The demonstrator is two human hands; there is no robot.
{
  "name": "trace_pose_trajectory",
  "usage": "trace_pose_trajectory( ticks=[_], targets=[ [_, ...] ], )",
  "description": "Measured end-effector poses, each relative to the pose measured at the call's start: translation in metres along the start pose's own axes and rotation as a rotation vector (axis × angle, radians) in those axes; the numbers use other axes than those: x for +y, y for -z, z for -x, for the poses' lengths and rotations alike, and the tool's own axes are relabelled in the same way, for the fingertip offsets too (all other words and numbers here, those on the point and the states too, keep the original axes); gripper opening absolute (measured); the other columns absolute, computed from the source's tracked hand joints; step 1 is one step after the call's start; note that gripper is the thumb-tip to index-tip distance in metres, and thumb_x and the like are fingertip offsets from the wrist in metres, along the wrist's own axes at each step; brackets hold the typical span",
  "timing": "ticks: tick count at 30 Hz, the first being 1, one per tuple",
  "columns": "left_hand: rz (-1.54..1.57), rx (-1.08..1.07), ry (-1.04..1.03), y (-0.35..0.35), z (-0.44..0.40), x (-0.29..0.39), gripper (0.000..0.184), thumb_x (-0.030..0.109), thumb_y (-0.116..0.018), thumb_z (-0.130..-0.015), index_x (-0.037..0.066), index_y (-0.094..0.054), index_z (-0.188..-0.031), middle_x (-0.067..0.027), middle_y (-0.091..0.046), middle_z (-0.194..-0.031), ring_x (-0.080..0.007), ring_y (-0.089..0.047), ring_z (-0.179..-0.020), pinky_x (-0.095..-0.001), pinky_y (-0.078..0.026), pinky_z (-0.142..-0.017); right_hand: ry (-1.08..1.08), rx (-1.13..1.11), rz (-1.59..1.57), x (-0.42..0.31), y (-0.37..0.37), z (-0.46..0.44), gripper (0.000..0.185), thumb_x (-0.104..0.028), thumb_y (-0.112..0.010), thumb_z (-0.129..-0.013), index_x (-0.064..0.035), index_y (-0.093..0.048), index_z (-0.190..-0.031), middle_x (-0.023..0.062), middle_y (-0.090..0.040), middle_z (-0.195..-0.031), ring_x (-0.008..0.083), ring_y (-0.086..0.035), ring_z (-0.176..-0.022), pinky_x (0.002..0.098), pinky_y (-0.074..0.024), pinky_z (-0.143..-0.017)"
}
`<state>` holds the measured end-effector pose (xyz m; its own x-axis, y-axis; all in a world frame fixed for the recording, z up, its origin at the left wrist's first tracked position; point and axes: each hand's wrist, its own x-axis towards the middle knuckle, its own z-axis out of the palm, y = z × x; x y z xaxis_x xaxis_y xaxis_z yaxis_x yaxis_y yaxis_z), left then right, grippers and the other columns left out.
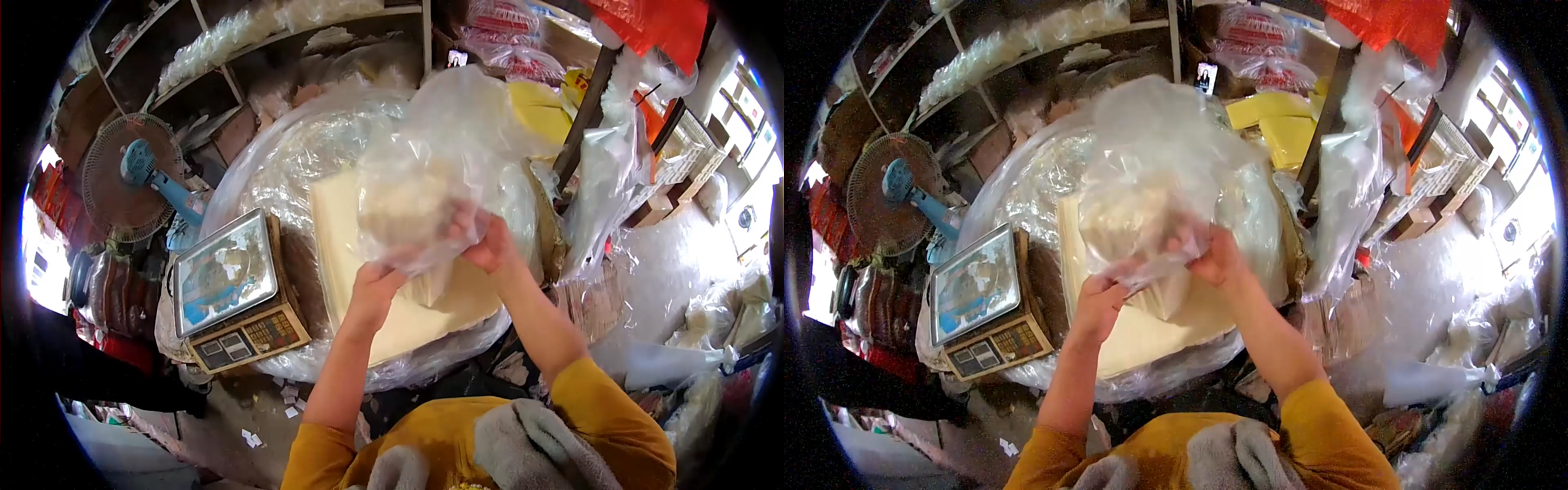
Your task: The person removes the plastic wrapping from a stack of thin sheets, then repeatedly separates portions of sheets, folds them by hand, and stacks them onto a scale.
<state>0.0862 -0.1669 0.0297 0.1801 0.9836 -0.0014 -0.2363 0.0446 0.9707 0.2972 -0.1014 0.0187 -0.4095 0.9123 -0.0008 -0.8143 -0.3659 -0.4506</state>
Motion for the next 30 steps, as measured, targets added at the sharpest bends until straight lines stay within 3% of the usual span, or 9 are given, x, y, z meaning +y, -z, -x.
trace_pose_trajectory(
  ticks=[3,5,6,9,12,16,19,24,30],
  targets=[
    [0.77,0.085,0.022,0.041,-0.003,0.001,0.02,-0.003,-0.049,-0.081,-0.002,-0.061,-0.097,-0.0088,-0.065,-0.092,-0.0231,-0.063,-0.087,-0.0341,-0.049,-0.085,-0.011,0.136,0.017,0.009,0.028,0.014,0.014,-0.014,-0.054,-0.089,-0.0064,-0.056,-0.101,0.0026,-0.056,-0.073,0.019,-0.057,-0.068,0.0375,-0.0526,-0.073],
    [0.979,-0.149,0.028,0.085,-0.012,-0.003,0.017,-0.004,-0.049,-0.078,-0.001,-0.061,-0.09,-0.0087,-0.065,-0.087,-0.0219,-0.062,-0.083,-0.0319,-0.05,-0.079,0.017,0.205,0.123,0.02,0.023,0.028,0.009,-0.011,-0.054,-0.089,-0.0074,-0.056,-0.097,0.0015,-0.056,-0.073,0.0178,-0.057,-0.068,0.0365,-0.0531,-0.071],
    [0.747,0.367,0.181,0.057,-0.013,0.033,0.011,0.003,-0.055,-0.081,0.001,-0.063,-0.087,-0.0059,-0.065,-0.081,-0.0173,-0.061,-0.073,-0.0292,-0.049,-0.065,0.018,0.221,0.148,0.025,0.036,0.027,0.006,-0.011,-0.054,-0.089,-0.0078,-0.056,-0.094,0.0016,-0.057,-0.074,0.0164,-0.057,-0.068,0.0344,-0.0526,-0.068],
    [0.019,0.238,0.118,0.08,-0.054,-0.009,0.014,0.012,-0.058,-0.083,0.0,-0.064,-0.088,-0.003,-0.064,-0.075,-0.0146,-0.061,-0.065,-0.0273,-0.047,-0.055,0.088,0.461,0.251,0.034,0.006,0.027,0.003,-0.011,-0.055,-0.089,-0.0085,-0.056,-0.091,0.0018,-0.059,-0.077,0.0137,-0.057,-0.068,0.0298,-0.0509,-0.063],
    [-0.092,0.256,0.056,0.087,-0.068,-0.065,0.023,0.018,-0.061,-0.084,0.0,-0.064,-0.098,-0.0055,-0.066,-0.08,-0.0149,-0.062,-0.066,-0.0268,-0.048,-0.057,0.098,0.529,0.353,0.041,0.028,0.016,0.009,-0.005,-0.051,-0.089,-0.0065,-0.059,-0.094,0.002,-0.059,-0.074,0.0154,-0.06,-0.065,0.032,-0.0526,-0.061],
    [-0.436,0.23,0.167,0.109,-0.075,-0.147,0.023,0.017,-0.06,-0.085,0.0,-0.063,-0.1,-0.007,-0.065,-0.083,-0.0172,-0.061,-0.069,-0.0291,-0.048,-0.06,0.053,0.478,1.246,0.082,0.118,0.024,0.013,-0.01,-0.052,-0.09,-0.0045,-0.057,-0.101,0.0058,-0.061,-0.082,0.0184,-0.06,-0.074,0.0333,-0.0511,-0.068],
    [-0.476,0.183,0.159,0.112,-0.087,-0.157,0.023,0.017,-0.059,-0.086,0.0,-0.062,-0.101,-0.0081,-0.064,-0.085,-0.0189,-0.06,-0.071,-0.0308,-0.048,-0.062,-0.101,0.615,1.654,0.111,0.173,0.013,0.015,-0.013,-0.051,-0.091,-0.0031,-0.057,-0.1,0.0076,-0.061,-0.084,0.0203,-0.06,-0.078,0.0338,-0.0495,-0.072],
    [-0.436,0.208,0.246,0.111,-0.092,-0.164,0.022,0.015,-0.058,-0.086,0.001,-0.061,-0.102,-0.01,-0.064,-0.089,-0.0217,-0.059,-0.075,-0.0337,-0.047,-0.066,-0.303,0.639,1.799,0.125,0.192,-0.021,0.019,-0.017,-0.049,-0.092,-0.0008,-0.057,-0.098,0.0105,-0.061,-0.087,0.0233,-0.059,-0.084,0.0346,-0.047,-0.078],
    [0.295,0.2,0.143,0.119,-0.121,-0.118,0.022,0.014,-0.056,-0.088,0.001,-0.059,-0.104,-0.0123,-0.062,-0.094,-0.0252,-0.058,-0.08,-0.0371,-0.047,-0.07,-0.016,0.599,1.773,0.087,0.121,-0.034,0.025,-0.021,-0.046,-0.094,0.002,-0.056,-0.097,0.0141,-0.061,-0.091,0.027,-0.057,-0.092,0.0355,-0.0438,-0.085]
  ],
)
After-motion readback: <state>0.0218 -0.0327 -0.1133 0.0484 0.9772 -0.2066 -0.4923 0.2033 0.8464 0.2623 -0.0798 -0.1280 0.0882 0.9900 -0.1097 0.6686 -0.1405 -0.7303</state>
